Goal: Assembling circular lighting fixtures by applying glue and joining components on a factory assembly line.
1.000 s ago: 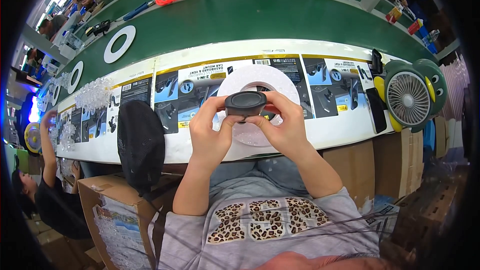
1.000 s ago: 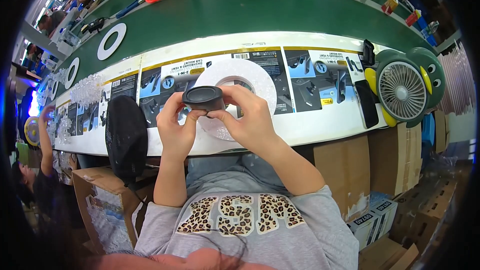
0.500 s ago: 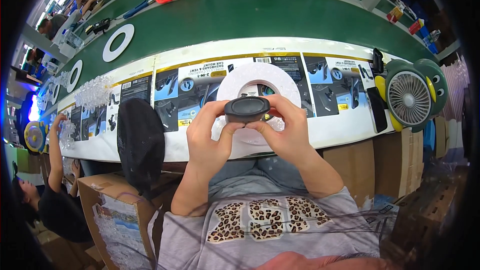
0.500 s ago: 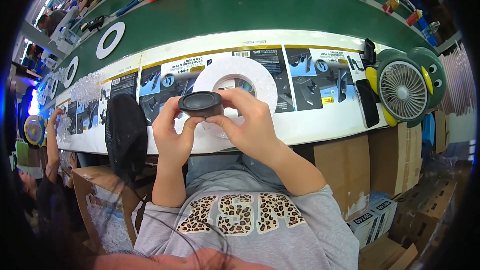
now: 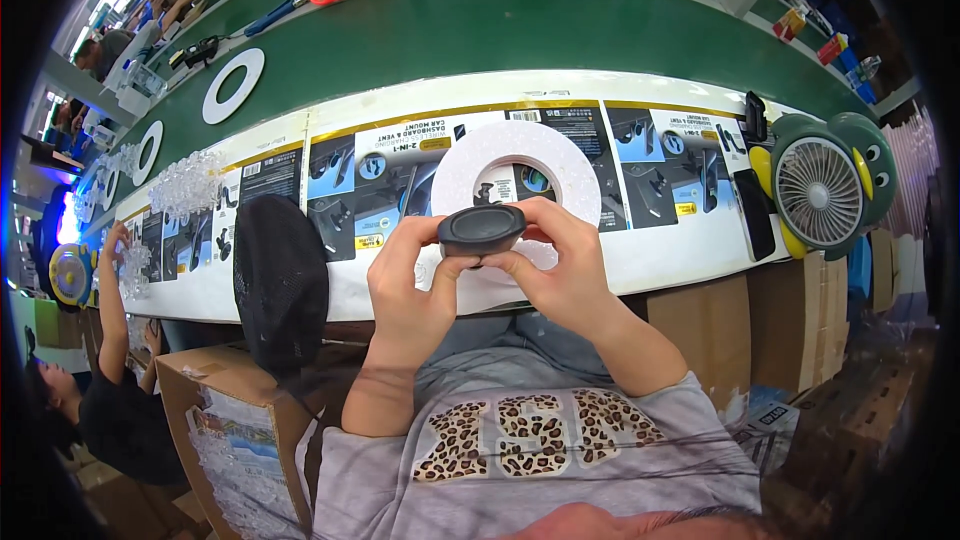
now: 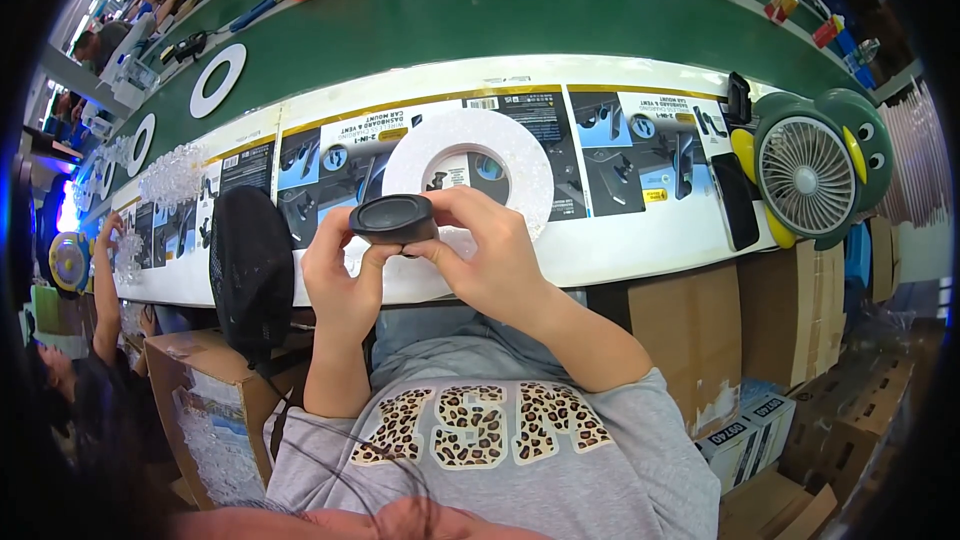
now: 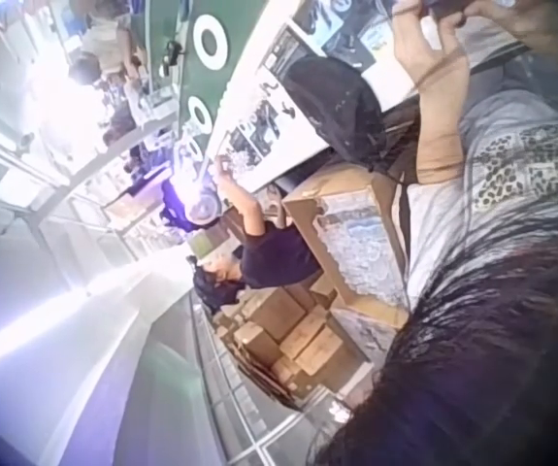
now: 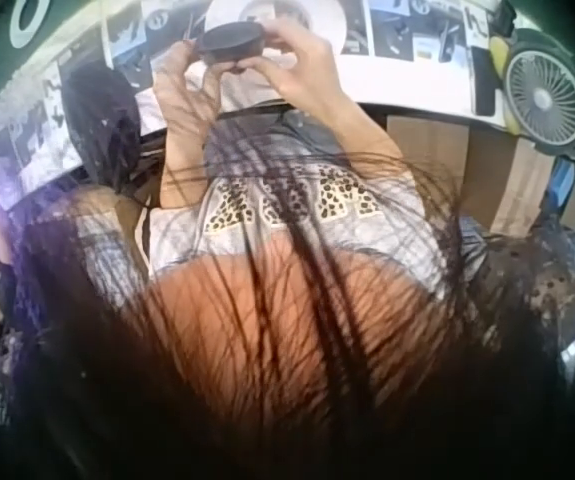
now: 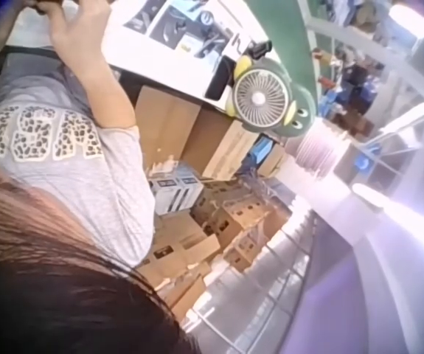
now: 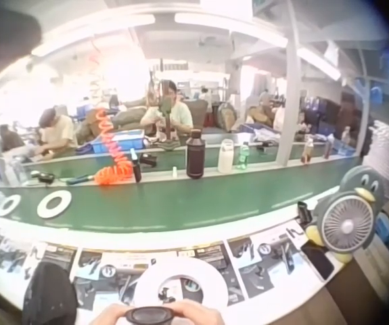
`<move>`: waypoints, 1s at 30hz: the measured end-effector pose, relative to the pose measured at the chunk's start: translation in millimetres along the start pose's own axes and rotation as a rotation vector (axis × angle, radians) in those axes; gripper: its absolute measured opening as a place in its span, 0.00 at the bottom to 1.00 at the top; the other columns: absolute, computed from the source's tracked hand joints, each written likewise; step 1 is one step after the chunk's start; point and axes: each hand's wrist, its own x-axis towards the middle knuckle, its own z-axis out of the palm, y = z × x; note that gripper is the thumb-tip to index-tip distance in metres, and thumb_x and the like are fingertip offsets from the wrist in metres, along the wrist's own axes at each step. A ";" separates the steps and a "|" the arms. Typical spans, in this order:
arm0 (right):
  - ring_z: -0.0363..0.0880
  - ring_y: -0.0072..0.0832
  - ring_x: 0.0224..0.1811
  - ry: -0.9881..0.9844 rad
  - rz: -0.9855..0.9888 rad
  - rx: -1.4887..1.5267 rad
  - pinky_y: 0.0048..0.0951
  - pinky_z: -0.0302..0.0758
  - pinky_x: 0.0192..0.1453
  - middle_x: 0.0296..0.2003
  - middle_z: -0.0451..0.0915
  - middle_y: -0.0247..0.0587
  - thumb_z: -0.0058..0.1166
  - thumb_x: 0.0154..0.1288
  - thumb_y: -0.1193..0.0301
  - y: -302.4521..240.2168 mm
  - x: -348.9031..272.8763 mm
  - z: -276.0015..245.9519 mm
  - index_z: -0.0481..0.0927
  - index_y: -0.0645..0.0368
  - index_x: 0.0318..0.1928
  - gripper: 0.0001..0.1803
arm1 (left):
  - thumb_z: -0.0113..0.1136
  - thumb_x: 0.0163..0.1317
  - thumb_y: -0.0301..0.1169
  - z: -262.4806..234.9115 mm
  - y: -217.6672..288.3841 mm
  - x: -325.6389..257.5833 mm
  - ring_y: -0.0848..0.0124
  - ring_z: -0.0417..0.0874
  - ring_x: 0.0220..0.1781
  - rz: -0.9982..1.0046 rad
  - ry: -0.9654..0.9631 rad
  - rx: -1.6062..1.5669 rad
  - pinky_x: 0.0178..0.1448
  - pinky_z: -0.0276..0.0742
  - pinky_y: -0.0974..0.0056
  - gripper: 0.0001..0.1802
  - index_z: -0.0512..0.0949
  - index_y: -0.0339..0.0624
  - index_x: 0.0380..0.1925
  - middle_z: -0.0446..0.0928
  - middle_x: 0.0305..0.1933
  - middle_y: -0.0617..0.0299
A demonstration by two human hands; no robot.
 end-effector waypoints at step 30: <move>0.83 0.27 0.43 0.086 0.017 -0.003 0.26 0.80 0.49 0.40 0.82 0.41 0.69 0.52 0.79 -5.3 -6.6 -17.8 0.78 0.66 0.46 0.19 | 0.66 0.50 0.17 13.5 16.2 12.7 0.59 0.82 0.37 0.103 -0.050 -0.008 0.43 0.78 0.62 0.15 0.76 0.34 0.39 0.79 0.36 0.52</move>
